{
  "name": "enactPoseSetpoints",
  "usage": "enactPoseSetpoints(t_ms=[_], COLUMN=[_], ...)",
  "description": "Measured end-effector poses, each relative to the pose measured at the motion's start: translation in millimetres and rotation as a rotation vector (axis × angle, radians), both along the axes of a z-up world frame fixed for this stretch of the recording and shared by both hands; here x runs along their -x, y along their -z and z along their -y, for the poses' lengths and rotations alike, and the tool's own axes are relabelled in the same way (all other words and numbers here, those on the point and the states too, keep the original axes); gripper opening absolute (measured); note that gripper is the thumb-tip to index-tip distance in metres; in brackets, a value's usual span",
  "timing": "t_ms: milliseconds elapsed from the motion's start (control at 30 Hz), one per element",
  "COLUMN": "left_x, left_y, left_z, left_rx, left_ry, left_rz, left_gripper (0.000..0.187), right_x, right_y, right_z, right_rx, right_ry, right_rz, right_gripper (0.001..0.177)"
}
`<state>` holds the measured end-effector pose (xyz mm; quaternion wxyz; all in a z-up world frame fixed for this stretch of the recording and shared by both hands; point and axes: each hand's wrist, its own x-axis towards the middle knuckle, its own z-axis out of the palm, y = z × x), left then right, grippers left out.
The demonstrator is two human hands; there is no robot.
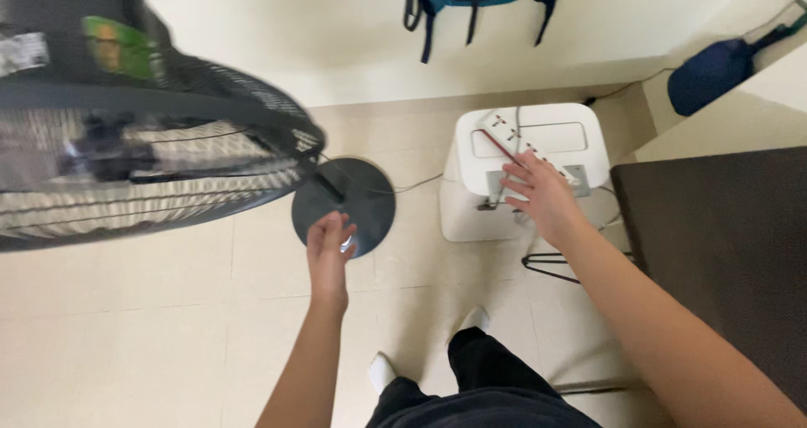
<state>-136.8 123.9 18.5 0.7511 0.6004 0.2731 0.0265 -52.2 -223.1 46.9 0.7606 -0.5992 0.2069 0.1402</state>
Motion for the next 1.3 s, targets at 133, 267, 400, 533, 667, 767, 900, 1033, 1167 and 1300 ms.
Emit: enactPoseSetpoints(t_ms=[133, 267, 400, 533, 667, 767, 900, 1033, 1167, 1300], left_x=[23.8, 40.9, 56.2, 71.0, 91.9, 104.7, 118.5, 123.5, 126.6, 127.8], left_y=[-0.9, -13.1, -28.0, -39.5, -56.5, -68.6, -85.3, -104.5, -125.1, -142.7], left_z=[-31.8, -73.4, -112.4, -144.5, -165.4, -177.8, -192.6, -203.5, -211.4, -211.3], left_rx=[-0.002, 0.018, 0.016, 0.01, 0.008, -0.024, -0.054, -0.081, -0.121, -0.129], left_ry=[0.012, 0.012, 0.0, 0.004, -0.005, -0.027, -0.079, -0.152, -0.228, -0.274], left_rz=[0.01, 0.052, 0.097, 0.136, 0.196, 0.208, 0.248, 0.324, 0.366, 0.411], left_gripper=[0.046, 0.045, 0.043, 0.043, 0.043, 0.042, 0.041, 0.042, 0.042, 0.042], right_x=[20.2, 40.4, 61.4, 79.8, 96.9, 104.4, 106.6, 99.7, 89.5, 83.1], right_y=[-4.0, -15.1, -30.7, -42.1, -52.8, -57.4, -68.6, -87.2, -107.2, -128.5], right_z=[-34.5, -75.2, -114.4, -145.9, -167.0, -177.2, -185.9, -193.2, -206.7, -217.2], right_rx=[-0.034, -0.041, -0.031, -0.03, -0.039, -0.022, 0.067, 0.131, 0.153, 0.192], right_ry=[-0.006, 0.013, 0.014, 0.007, 0.016, 0.019, 0.031, 0.0, -0.054, -0.124], right_rz=[0.029, 0.05, 0.081, 0.126, 0.16, 0.21, 0.321, 0.461, 0.584, 0.68], right_gripper=[0.064, 0.068, 0.073, 0.075, 0.071, 0.066, 0.056, 0.051, 0.047, 0.045])
